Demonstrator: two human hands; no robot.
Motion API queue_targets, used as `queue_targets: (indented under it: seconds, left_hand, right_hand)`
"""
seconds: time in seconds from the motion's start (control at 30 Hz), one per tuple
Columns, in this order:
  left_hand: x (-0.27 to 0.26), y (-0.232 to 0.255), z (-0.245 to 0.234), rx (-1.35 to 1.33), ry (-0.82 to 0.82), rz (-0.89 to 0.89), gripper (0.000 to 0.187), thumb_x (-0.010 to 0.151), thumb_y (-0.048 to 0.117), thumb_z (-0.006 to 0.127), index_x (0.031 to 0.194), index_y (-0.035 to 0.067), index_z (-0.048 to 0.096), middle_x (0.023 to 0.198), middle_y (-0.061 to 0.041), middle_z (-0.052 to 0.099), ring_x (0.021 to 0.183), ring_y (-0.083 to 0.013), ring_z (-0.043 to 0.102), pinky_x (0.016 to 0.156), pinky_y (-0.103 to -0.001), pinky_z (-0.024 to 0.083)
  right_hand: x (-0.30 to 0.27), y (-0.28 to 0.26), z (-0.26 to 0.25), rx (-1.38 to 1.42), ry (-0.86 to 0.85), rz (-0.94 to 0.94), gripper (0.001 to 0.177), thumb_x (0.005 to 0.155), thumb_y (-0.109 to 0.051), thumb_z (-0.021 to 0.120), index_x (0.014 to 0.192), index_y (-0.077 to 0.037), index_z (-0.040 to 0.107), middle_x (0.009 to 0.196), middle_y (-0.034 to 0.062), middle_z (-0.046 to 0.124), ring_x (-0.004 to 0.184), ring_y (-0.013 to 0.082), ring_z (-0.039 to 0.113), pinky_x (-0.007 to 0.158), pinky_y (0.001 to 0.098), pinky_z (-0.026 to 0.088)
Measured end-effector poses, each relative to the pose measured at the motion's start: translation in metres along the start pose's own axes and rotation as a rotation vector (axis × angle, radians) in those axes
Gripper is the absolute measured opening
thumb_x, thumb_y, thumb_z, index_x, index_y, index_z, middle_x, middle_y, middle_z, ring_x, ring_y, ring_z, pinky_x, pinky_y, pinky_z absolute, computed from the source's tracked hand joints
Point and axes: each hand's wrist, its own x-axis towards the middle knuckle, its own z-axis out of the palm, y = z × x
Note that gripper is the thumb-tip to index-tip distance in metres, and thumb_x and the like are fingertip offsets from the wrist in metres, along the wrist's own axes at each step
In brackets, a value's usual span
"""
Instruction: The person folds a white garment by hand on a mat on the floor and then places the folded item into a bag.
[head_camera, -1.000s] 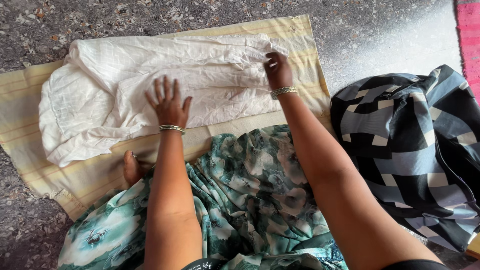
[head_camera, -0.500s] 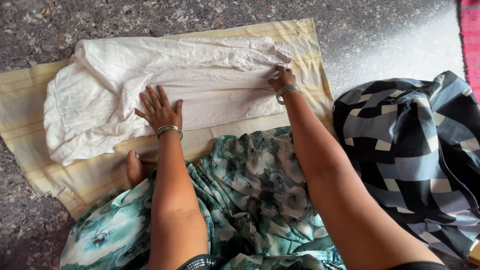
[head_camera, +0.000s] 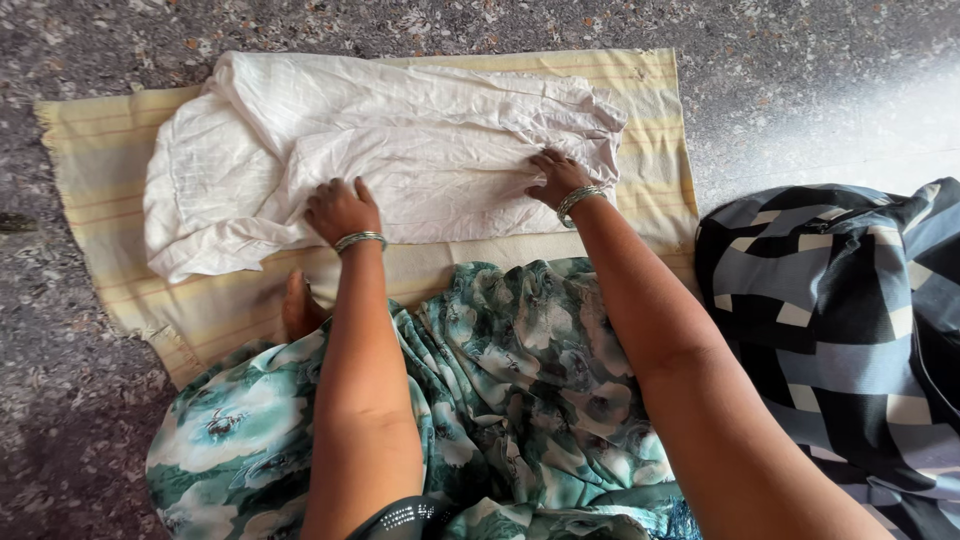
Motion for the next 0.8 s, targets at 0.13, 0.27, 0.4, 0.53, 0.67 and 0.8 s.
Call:
queue_targets:
  seconds: [0.13,0.27,0.4,0.53,0.67,0.8]
  left_hand:
    - [0.037,-0.05,-0.012,0.174,-0.354,-0.257,0.043,0.104,0.041,0.056,0.118,0.007,0.077,0.129,-0.019,0.071,0.122,-0.0386,0.064,0.109,-0.056,0.043]
    - [0.086,-0.122,-0.04,0.45,-0.32,-0.249,0.065,0.081,0.061,0.063,0.125,0.014,0.067,0.147,-0.018,0.051,0.141,-0.0487,0.037,0.111,-0.074,0.014]
    - [0.119,-0.174,-0.073,0.416,-0.253,-0.114,0.056,0.079,0.051,0.071,0.122,0.016,0.071,0.132,-0.017,0.064,0.126,-0.0452,0.054,0.105,-0.066,0.032]
    - [0.124,-0.167,-0.066,-0.04,-0.224,0.111,0.045,0.09,0.052,0.077,0.105,0.01,0.077,0.111,-0.016,0.075,0.105,-0.0377,0.07,0.092,-0.048,0.055]
    - [0.123,-0.12,-0.051,-0.076,-0.377,0.103,0.05,0.078,0.057,0.084,0.098,0.011,0.078,0.102,-0.016,0.075,0.093,-0.036,0.071,0.08,-0.045,0.055]
    - [0.128,-0.108,-0.042,-0.094,-0.397,0.126,0.036,0.076,0.045,0.086,0.094,0.015,0.08,0.097,-0.01,0.077,0.089,-0.0316,0.072,0.079,-0.044,0.055]
  right_hand:
    - [0.007,0.007,0.009,0.048,-0.062,0.039,0.087,0.086,-0.061,0.069,0.158,-0.024,0.037,0.17,0.0075,0.022,0.156,0.0315,0.016,0.126,0.0471,0.018]
    - [0.001,-0.001,-0.004,0.088,-0.122,0.093,0.091,0.083,-0.061,0.07,0.159,-0.027,0.034,0.171,0.0068,0.018,0.156,0.036,0.015,0.125,0.0487,0.017]
    - [0.003,-0.002,-0.002,0.08,-0.17,0.12,0.092,0.083,-0.062,0.069,0.16,-0.029,0.031,0.171,0.0052,0.015,0.155,0.0368,0.014,0.125,0.0504,0.017]
    - [-0.002,-0.007,-0.014,0.021,-0.156,0.167,0.078,0.085,-0.057,0.07,0.151,-0.027,0.042,0.162,0.0046,0.029,0.149,0.034,0.023,0.122,0.0503,0.02]
    - [-0.023,-0.062,-0.05,0.032,0.145,0.225,0.052,0.089,-0.047,0.072,0.135,-0.024,0.063,0.146,0.0034,0.055,0.138,0.0301,0.043,0.118,0.0511,0.028]
    - [-0.029,-0.148,-0.062,0.078,0.413,-0.075,0.028,0.092,-0.029,0.076,0.118,-0.022,0.072,0.134,-0.0006,0.068,0.129,0.0225,0.056,0.113,0.0476,0.04]
